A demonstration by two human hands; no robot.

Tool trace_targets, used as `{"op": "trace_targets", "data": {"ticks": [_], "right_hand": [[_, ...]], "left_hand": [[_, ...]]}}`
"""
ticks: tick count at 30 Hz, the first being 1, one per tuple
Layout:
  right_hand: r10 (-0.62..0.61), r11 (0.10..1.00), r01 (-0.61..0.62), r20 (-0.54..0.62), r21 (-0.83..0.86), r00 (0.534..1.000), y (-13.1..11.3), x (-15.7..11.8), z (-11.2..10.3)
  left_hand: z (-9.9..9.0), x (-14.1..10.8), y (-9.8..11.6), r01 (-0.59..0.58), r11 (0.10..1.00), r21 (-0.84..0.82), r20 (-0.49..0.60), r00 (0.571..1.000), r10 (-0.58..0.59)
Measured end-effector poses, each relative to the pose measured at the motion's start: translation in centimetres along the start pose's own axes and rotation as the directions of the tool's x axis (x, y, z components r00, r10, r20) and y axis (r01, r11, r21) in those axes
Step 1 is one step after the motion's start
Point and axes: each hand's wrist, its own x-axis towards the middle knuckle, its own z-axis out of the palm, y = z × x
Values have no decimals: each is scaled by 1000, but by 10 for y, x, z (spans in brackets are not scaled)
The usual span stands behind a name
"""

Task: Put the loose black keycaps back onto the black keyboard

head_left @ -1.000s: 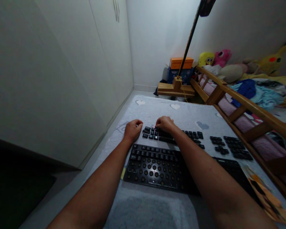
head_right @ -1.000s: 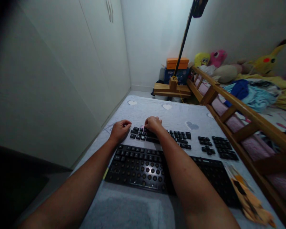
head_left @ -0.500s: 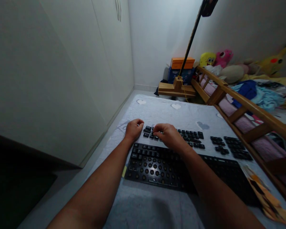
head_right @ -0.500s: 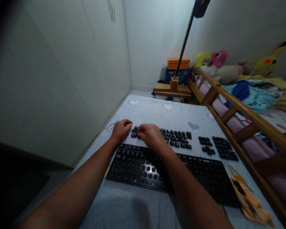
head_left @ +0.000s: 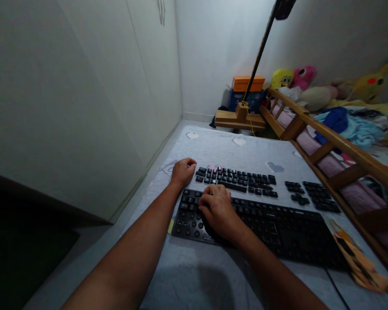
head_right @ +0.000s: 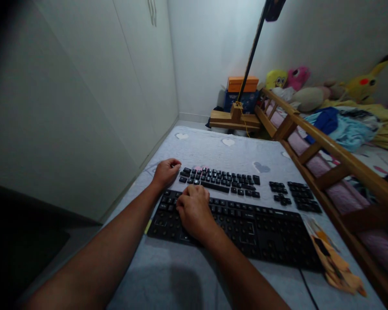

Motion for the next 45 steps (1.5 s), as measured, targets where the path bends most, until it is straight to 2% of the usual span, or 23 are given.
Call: {"op": "trace_targets", "data": {"ticks": [9, 14, 19, 24, 30, 45], "right_hand": [[-13, 999, 12, -34, -34, 999, 2, 0, 10], [-67, 992, 57, -83, -116, 994, -3, -2, 10], [-110, 979, 93, -85, -180, 990, -4, -2, 12], [-92, 976, 77, -69, -204, 993, -5, -2, 14], [-41, 990, 28, -93, -140, 995, -3, -3, 14], [-50, 979, 37, -64, -199, 997, -2, -1, 16]], "left_hand": [[-3, -2, 5, 16, 999, 28, 6, 1000, -16], [-3, -2, 6, 14, 999, 37, 14, 1000, -14], [-3, -2, 5, 4, 999, 42, 17, 1000, -5], [-2, -1, 5, 2, 999, 53, 15, 1000, -3], [-2, -1, 5, -1, 999, 46, 15, 1000, 0], [-2, -2, 6, 18, 999, 46, 20, 1000, -19]]}}
